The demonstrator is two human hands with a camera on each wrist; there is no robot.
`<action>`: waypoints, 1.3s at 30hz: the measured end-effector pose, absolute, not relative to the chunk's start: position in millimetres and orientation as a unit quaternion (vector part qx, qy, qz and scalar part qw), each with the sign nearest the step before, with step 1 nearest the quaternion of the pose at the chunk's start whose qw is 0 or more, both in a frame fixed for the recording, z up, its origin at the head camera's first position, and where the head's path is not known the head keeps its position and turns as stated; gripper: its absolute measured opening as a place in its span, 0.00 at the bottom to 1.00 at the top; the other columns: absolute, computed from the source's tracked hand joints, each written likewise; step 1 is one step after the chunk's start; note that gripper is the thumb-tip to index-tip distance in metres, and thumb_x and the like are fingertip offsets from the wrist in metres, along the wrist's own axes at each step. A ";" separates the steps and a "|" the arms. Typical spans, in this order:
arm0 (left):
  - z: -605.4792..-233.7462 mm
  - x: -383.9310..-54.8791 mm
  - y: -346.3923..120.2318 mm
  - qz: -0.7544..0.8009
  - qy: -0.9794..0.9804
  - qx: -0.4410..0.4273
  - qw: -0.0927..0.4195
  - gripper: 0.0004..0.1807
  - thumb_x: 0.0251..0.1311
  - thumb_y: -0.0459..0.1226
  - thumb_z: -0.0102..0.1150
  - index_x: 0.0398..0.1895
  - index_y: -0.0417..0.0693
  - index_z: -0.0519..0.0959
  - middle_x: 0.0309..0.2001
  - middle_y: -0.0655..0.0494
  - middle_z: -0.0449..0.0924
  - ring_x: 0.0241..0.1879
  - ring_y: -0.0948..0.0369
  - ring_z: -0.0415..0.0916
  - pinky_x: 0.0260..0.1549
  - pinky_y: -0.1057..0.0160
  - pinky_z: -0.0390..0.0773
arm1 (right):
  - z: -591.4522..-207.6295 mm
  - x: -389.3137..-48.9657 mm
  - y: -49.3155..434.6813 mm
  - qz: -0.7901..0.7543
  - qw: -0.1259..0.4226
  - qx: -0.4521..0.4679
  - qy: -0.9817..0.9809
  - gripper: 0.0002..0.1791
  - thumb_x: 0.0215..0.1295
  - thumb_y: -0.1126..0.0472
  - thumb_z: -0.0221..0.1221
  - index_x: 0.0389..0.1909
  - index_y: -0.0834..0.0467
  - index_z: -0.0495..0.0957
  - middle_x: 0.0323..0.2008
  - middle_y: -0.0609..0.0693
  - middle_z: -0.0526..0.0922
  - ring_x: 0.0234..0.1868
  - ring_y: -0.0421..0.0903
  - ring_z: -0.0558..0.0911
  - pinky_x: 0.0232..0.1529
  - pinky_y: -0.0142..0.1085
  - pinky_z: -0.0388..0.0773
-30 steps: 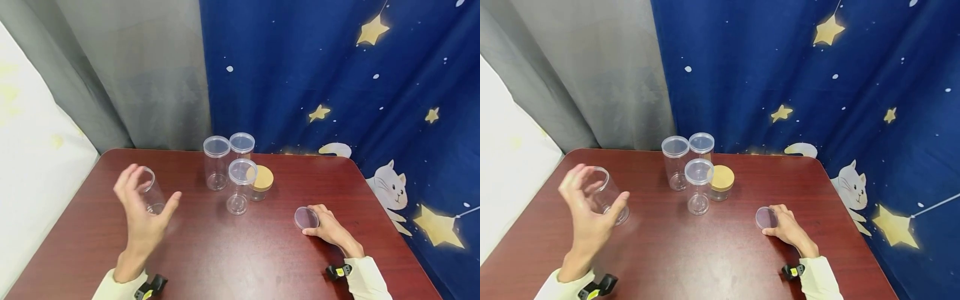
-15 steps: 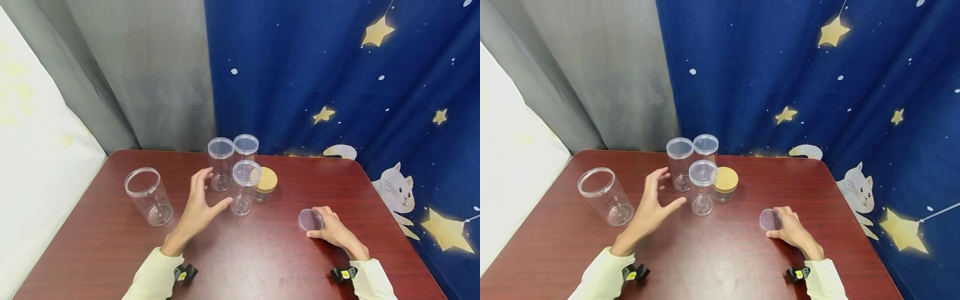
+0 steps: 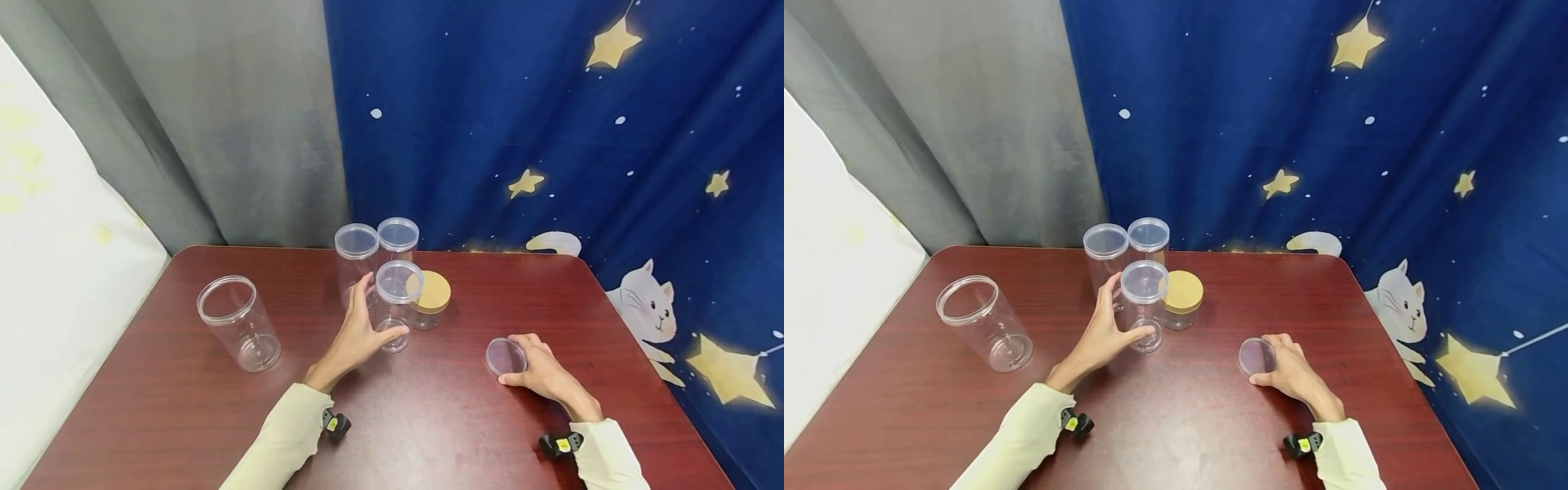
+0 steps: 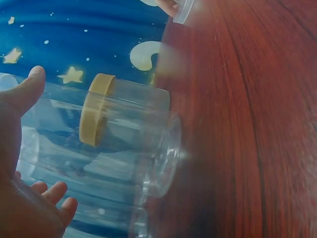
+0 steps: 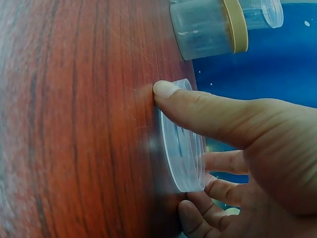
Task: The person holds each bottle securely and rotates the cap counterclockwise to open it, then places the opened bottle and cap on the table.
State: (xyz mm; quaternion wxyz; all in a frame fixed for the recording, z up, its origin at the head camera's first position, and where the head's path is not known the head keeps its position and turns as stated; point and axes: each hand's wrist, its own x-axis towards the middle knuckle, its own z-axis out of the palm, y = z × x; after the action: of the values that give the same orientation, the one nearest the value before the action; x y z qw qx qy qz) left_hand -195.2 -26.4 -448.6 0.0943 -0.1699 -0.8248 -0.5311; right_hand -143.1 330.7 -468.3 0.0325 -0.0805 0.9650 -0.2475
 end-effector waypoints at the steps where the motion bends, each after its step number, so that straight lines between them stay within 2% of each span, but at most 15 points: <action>1: -449.2 -196.4 -25.1 -0.535 -0.824 -0.167 0.088 0.64 0.42 0.45 0.81 0.77 0.48 0.46 0.72 0.44 0.54 0.71 0.48 0.59 0.69 0.43 0.61 | -468.3 -143.4 330.6 -0.246 0.031 -0.080 0.965 0.44 0.44 0.53 0.78 0.60 0.67 0.70 0.54 0.65 0.73 0.52 0.61 0.71 0.49 0.55 0.72; 8: -449.9 -204.0 -17.8 -0.565 -0.811 -0.148 0.039 0.63 0.42 0.45 0.81 0.77 0.53 0.46 0.72 0.46 0.57 0.71 0.50 0.58 0.71 0.41 0.56 | -469.2 -143.8 329.4 -0.247 0.020 -0.084 0.965 0.43 0.42 0.53 0.78 0.59 0.67 0.71 0.52 0.64 0.74 0.51 0.61 0.71 0.49 0.53 0.71; 14: -453.0 -207.0 -13.2 -0.595 -0.792 -0.139 0.015 0.65 0.40 0.42 0.82 0.77 0.55 0.45 0.71 0.45 0.61 0.69 0.48 0.62 0.70 0.41 0.57 | -469.5 -142.9 329.9 -0.248 0.024 -0.076 0.966 0.44 0.43 0.52 0.78 0.60 0.67 0.71 0.54 0.65 0.73 0.51 0.60 0.71 0.49 0.53 0.72; 18: -454.3 -208.2 -10.4 -0.602 -0.786 -0.141 0.018 0.64 0.39 0.40 0.83 0.77 0.54 0.47 0.70 0.45 0.63 0.68 0.48 0.63 0.69 0.43 0.58 | -469.7 -142.6 330.2 -0.248 0.030 -0.071 0.966 0.44 0.44 0.52 0.78 0.60 0.67 0.70 0.54 0.65 0.73 0.52 0.60 0.70 0.49 0.53 0.72; 26: -455.2 -209.0 -8.7 -0.627 -0.766 -0.144 0.020 0.51 0.42 0.40 0.81 0.70 0.50 0.60 0.63 0.49 0.71 0.62 0.52 0.70 0.65 0.46 0.66 | -467.1 -143.5 329.8 -0.248 0.029 -0.073 0.966 0.44 0.44 0.52 0.78 0.60 0.67 0.70 0.54 0.65 0.73 0.52 0.61 0.71 0.49 0.54 0.72; 39: -447.1 -199.2 -20.5 -0.623 -0.770 -0.115 0.073 0.49 0.44 0.40 0.79 0.69 0.49 0.61 0.59 0.49 0.74 0.60 0.53 0.71 0.65 0.46 0.66 | -467.6 -143.6 331.0 -0.256 0.037 -0.068 0.963 0.45 0.45 0.52 0.77 0.62 0.67 0.69 0.56 0.66 0.72 0.53 0.61 0.69 0.50 0.55 0.73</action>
State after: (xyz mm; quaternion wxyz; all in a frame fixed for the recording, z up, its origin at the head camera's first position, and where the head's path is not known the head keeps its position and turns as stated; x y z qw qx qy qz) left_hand -199.2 -20.5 -447.1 0.0729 -0.1154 -0.7701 -0.6231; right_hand -143.6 331.0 -467.6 0.0365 -0.0685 0.9635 -0.2562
